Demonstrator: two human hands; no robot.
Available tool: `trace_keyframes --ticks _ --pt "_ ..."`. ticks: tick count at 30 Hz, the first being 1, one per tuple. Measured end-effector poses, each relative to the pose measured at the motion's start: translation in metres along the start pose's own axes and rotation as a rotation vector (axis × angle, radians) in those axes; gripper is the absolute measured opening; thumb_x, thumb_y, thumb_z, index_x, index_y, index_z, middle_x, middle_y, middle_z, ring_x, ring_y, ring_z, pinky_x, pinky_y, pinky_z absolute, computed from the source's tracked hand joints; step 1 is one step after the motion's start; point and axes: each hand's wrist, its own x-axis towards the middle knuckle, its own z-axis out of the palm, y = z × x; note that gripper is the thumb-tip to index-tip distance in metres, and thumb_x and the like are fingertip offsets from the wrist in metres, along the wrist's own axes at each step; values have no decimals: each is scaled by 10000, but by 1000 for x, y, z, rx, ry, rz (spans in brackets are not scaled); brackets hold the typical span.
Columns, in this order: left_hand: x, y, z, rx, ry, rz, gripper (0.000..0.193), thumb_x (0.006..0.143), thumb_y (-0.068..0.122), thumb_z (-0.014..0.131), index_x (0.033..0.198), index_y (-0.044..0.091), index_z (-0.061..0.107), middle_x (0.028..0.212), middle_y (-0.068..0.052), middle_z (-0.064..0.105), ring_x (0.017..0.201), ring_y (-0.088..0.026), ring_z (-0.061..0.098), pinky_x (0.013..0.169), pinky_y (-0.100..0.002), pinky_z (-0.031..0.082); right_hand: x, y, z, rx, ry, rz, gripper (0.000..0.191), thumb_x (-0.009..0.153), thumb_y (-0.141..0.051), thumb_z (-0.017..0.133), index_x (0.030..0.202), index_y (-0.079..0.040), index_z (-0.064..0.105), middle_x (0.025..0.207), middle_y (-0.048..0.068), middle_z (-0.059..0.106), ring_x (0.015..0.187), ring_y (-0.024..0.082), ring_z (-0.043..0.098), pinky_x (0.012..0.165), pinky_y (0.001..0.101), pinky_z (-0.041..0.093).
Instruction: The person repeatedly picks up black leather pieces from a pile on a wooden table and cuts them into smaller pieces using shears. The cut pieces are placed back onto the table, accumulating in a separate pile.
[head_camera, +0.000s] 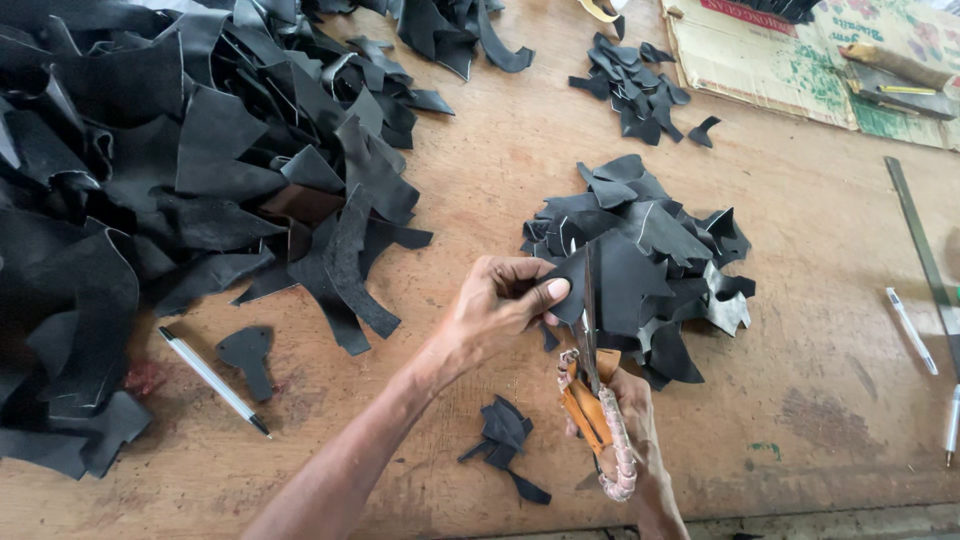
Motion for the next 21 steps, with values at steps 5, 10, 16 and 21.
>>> trace_keyframes --ticks 5,10,16,21 --pt "2 4 -4 35 -38 -12 201 968 203 727 1005 13 778 763 13 692 660 -48 622 579 -209 535 -5 3 -4 0 -16 -31 335 932 -292 638 1054 12 707 797 83 654 630 160 623 562 321 542" --pt "-3 16 -6 95 -52 -131 191 963 216 719 969 28 753 743 5 686 638 -53 643 550 -213 534 -8 7 -7 -5 -27 -40 319 933 -289 634 1052 -1 703 820 68 650 665 153 623 594 318 543" --pt "-4 23 2 -13 -35 -60 151 946 154 703 1023 36 649 776 -18 706 627 -86 687 532 -231 580 -6 -1 -2 -22 -32 -10 301 934 -286 630 1049 -16 698 847 50 646 707 144 623 633 315 544" --pt "-5 23 8 38 -66 -66 141 961 156 700 1044 53 653 750 -34 724 612 -75 660 512 -215 545 -1 -24 2 -113 -35 56 285 934 -283 626 1046 -29 694 870 35 643 742 137 624 665 313 544"
